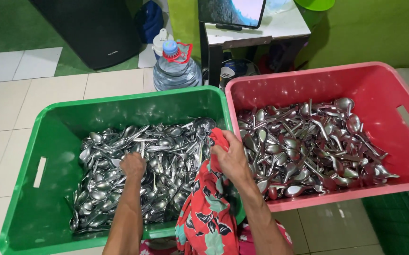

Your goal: Polishing metal spoons using a cloth.

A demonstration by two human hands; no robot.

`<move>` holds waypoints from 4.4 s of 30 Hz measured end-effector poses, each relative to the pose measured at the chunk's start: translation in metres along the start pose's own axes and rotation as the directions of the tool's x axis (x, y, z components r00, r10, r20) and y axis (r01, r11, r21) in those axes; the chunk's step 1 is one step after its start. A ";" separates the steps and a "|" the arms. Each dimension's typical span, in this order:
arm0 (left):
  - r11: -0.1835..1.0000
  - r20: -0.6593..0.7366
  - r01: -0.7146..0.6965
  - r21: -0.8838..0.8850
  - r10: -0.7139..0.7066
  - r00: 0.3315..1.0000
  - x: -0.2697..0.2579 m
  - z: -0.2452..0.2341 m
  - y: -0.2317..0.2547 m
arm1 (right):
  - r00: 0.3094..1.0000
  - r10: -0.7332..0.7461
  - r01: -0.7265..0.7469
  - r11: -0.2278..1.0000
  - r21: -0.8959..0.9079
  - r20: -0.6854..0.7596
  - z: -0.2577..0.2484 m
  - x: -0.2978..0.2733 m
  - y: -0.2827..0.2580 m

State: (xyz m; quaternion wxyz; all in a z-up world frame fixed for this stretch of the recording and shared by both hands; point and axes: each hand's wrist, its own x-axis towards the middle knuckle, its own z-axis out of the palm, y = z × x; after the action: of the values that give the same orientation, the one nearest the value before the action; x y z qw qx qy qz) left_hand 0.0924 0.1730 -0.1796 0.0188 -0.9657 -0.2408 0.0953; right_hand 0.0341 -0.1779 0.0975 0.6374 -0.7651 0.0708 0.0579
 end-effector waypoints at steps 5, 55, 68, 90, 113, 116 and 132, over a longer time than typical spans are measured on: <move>0.997 0.077 0.061 -0.041 -0.058 0.995 0.010 0.006 0.003 | 1.000 -0.010 0.010 1.000 -0.002 0.020 0.001 -0.004 -0.001; -0.365 0.111 0.183 -0.913 0.210 0.971 -0.168 -0.150 0.080 | 0.919 -0.385 0.349 0.893 -0.284 -0.084 0.043 0.047 0.103; 0.286 -0.171 -0.230 -0.930 0.217 0.961 -0.188 -0.151 0.086 | 0.862 -0.503 0.459 0.824 -0.331 -0.056 0.031 0.033 0.075; 0.386 -0.425 -0.559 -0.734 0.382 0.821 -0.190 -0.125 0.092 | 0.763 -0.634 0.615 0.656 -0.438 0.123 0.052 0.051 0.108; 0.414 -0.399 -0.565 -0.713 0.422 0.814 -0.189 -0.116 0.094 | 0.696 -0.717 0.620 0.580 -0.529 0.030 0.052 0.070 0.111; 0.428 -0.359 -0.507 -0.748 0.381 0.852 -0.196 -0.128 0.097 | 0.713 -0.693 0.545 0.645 -0.536 -0.109 0.046 0.068 0.104; 0.233 -0.358 -0.352 -0.907 0.016 0.934 -0.190 -0.144 0.083 | 0.978 -0.152 0.024 0.758 -0.652 -0.141 0.030 0.084 0.125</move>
State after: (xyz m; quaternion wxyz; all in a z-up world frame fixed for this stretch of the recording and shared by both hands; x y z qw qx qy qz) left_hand -0.0064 0.0124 -0.0120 -0.5504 -0.7996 -0.1266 -0.2040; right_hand 0.0937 -0.1734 -0.0443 0.3272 -0.9421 0.0691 -0.0228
